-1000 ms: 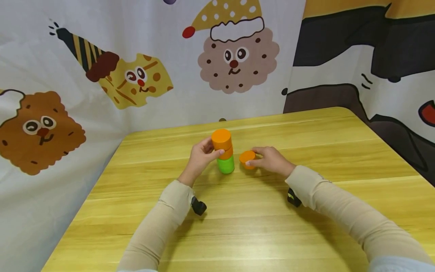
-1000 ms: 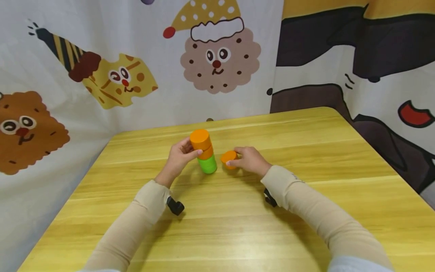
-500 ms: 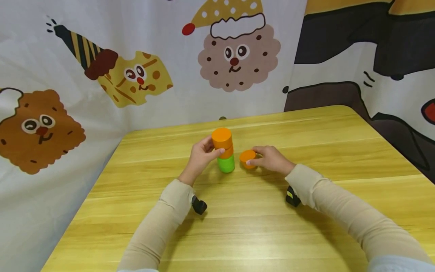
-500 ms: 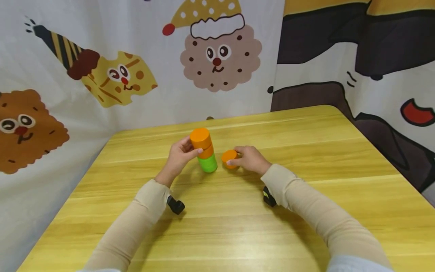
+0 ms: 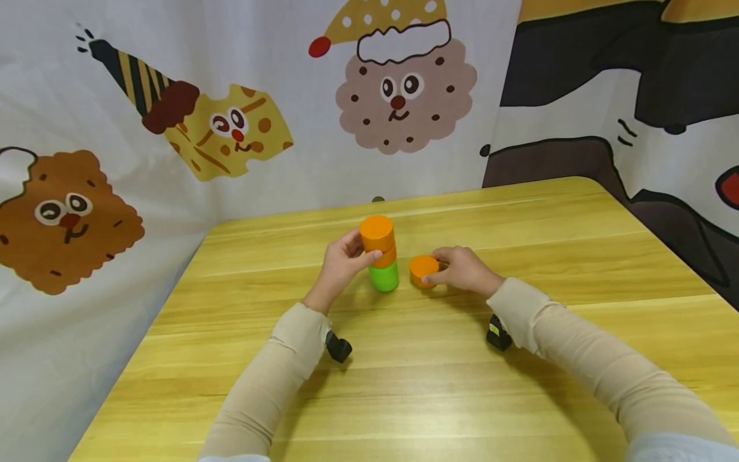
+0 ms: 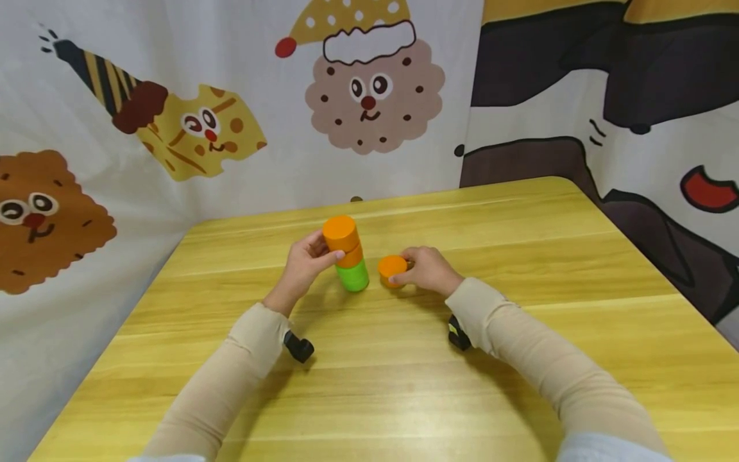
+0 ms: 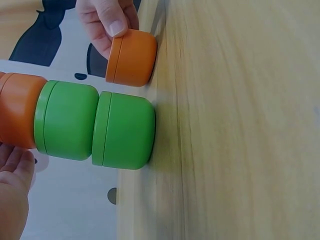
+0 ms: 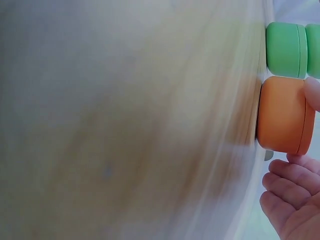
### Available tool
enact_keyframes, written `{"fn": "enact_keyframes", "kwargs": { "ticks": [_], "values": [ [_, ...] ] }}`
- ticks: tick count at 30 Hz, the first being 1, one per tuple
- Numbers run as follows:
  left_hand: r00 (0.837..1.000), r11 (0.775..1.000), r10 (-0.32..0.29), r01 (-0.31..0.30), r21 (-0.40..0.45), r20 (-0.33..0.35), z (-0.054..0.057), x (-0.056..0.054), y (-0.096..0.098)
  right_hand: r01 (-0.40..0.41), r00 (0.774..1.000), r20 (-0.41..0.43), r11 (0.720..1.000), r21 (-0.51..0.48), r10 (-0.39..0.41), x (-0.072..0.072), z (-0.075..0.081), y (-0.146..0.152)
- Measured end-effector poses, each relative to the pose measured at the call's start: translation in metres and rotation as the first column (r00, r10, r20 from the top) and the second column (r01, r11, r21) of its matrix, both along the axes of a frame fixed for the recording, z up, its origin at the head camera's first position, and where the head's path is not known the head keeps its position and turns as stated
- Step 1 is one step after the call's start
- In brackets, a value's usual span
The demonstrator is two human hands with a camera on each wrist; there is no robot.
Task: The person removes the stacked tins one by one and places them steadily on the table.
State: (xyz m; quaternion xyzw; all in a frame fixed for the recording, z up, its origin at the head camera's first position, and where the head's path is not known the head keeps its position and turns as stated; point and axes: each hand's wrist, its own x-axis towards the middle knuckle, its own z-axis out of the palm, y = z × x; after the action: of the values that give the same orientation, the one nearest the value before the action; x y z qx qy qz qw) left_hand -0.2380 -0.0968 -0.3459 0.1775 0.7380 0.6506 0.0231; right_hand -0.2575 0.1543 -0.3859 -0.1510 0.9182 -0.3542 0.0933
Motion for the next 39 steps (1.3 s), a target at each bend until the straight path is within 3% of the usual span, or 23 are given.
{"fn": "enact_keyframes", "kwargs": {
  "ticks": [9,13,17,25,32,39],
  "values": [
    [0.999,0.999,-0.038,0.038,0.012,0.013,-0.001,-0.002,-0.003,0.016,0.999,0.040,1.000,-0.021,-0.015,0.001,0.009,0.001],
    [0.998,0.998,-0.064,0.064,0.019,0.028,-0.010,-0.008,-0.006,-0.033,0.999,-0.017,0.999,-0.017,0.032,0.003,0.025,-0.001],
    [0.998,0.999,-0.052,0.052,0.002,0.041,-0.023,-0.015,-0.009,-0.080,0.993,-0.082,0.997,-0.001,0.079,0.000,0.046,-0.008],
    [0.999,0.999,-0.039,0.040,-0.026,0.036,-0.032,-0.015,-0.012,-0.155,0.969,-0.189,0.987,0.042,0.161,-0.004,0.078,-0.029],
    [0.998,0.993,-0.039,0.045,-0.105,0.054,-0.037,-0.015,-0.013,-0.198,0.961,-0.195,0.980,0.017,0.198,-0.006,0.089,-0.041],
    [0.997,0.993,-0.065,0.069,-0.095,0.049,-0.042,-0.017,-0.013,-0.204,0.964,-0.174,0.979,-0.008,0.199,-0.008,0.090,-0.052]
  ]
}}
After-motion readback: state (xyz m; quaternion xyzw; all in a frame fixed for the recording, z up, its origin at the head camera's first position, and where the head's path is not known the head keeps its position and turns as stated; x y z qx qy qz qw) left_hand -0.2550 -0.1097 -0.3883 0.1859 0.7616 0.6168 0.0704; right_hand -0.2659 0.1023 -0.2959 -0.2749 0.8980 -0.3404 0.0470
